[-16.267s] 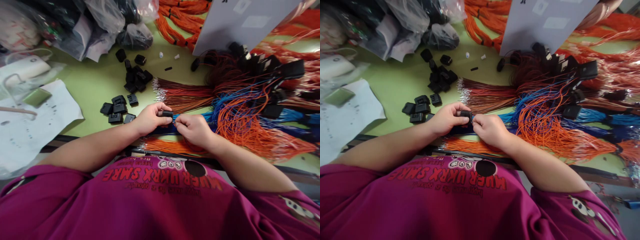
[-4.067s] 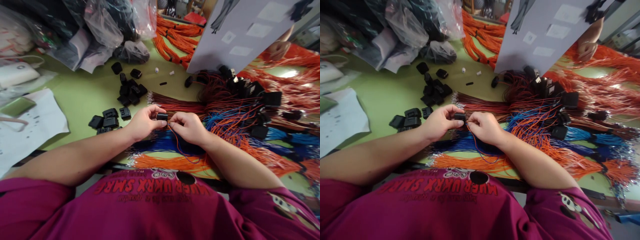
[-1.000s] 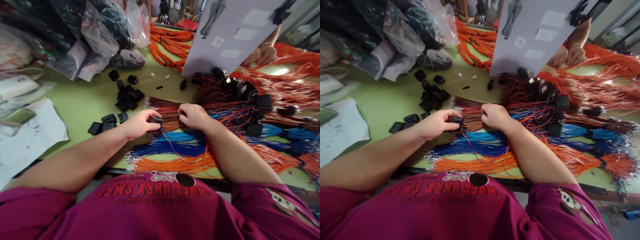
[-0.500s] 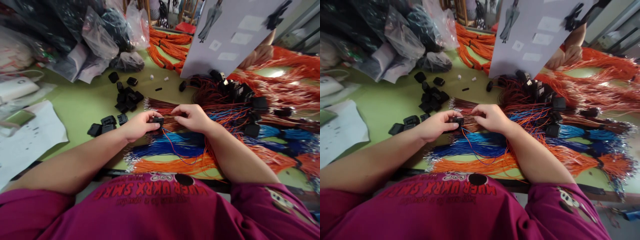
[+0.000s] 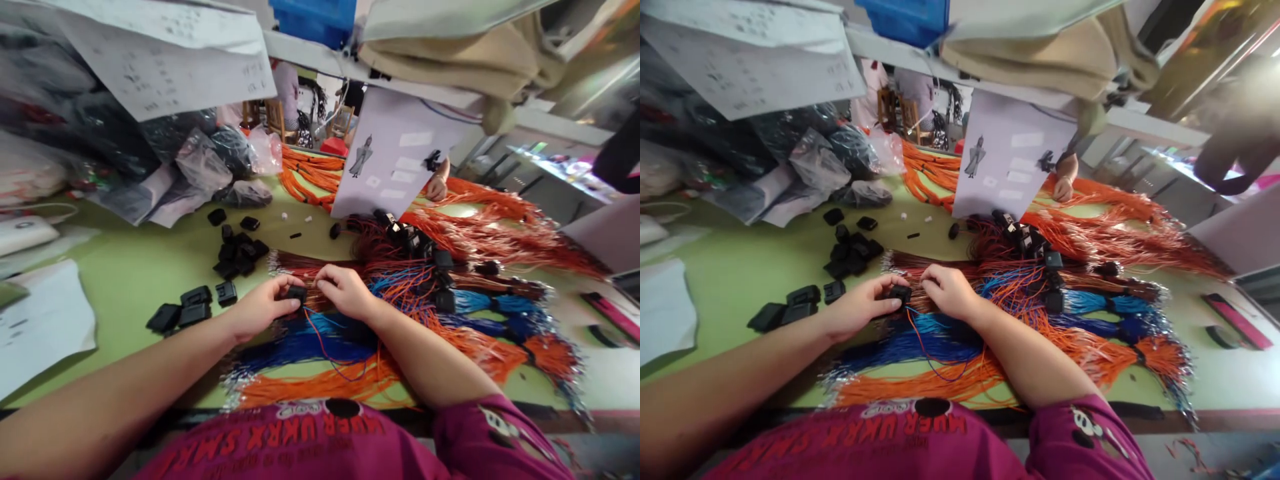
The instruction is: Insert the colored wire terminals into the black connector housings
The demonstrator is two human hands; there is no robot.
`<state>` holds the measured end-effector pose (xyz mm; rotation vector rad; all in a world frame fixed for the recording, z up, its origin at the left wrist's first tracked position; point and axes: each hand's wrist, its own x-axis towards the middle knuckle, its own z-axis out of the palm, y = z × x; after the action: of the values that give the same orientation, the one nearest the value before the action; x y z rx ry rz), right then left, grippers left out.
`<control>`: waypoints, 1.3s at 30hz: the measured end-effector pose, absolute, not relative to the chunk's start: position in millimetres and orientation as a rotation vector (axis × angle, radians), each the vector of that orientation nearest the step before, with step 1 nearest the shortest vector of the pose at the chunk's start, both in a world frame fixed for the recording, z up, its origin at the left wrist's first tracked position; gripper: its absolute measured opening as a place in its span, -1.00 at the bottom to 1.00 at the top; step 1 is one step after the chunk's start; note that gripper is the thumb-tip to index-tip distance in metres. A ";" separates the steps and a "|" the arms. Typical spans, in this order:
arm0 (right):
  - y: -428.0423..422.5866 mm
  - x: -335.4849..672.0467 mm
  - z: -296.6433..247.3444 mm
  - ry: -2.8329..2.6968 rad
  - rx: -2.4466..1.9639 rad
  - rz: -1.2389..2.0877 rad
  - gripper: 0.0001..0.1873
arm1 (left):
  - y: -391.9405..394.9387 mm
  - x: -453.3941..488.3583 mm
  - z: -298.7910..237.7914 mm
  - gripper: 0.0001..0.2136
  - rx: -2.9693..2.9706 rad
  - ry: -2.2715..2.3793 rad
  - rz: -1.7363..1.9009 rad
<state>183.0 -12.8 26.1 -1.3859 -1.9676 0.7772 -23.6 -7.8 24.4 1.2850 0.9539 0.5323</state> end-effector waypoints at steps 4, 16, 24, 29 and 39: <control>0.3 191.4 18.7 -1.516 -1.474 0.986 -0.94 | -8.7 -29.5 23.4 -0.67 1.559 0.960 0.381; 5.2 196.1 10.9 -2.077 -1.702 0.573 -0.86 | 0.1 -30.5 21.7 -0.62 1.639 1.144 0.338; 10.3 194.6 5.0 -2.148 -1.746 0.534 -0.80 | 0.4 -30.9 14.2 -0.59 1.622 1.120 0.334; 10.6 193.6 4.0 -2.192 -1.771 0.465 -0.79 | 0.9 -31.6 12.3 -0.60 1.654 1.129 0.329; 10.8 191.2 4.2 -2.209 -1.797 0.423 -0.77 | 1.4 -30.8 8.6 -0.63 1.599 1.101 0.338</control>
<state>191.2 10.8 4.2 -1.7974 -2.2091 0.4229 -30.8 1.4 8.6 1.5992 1.1011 0.3383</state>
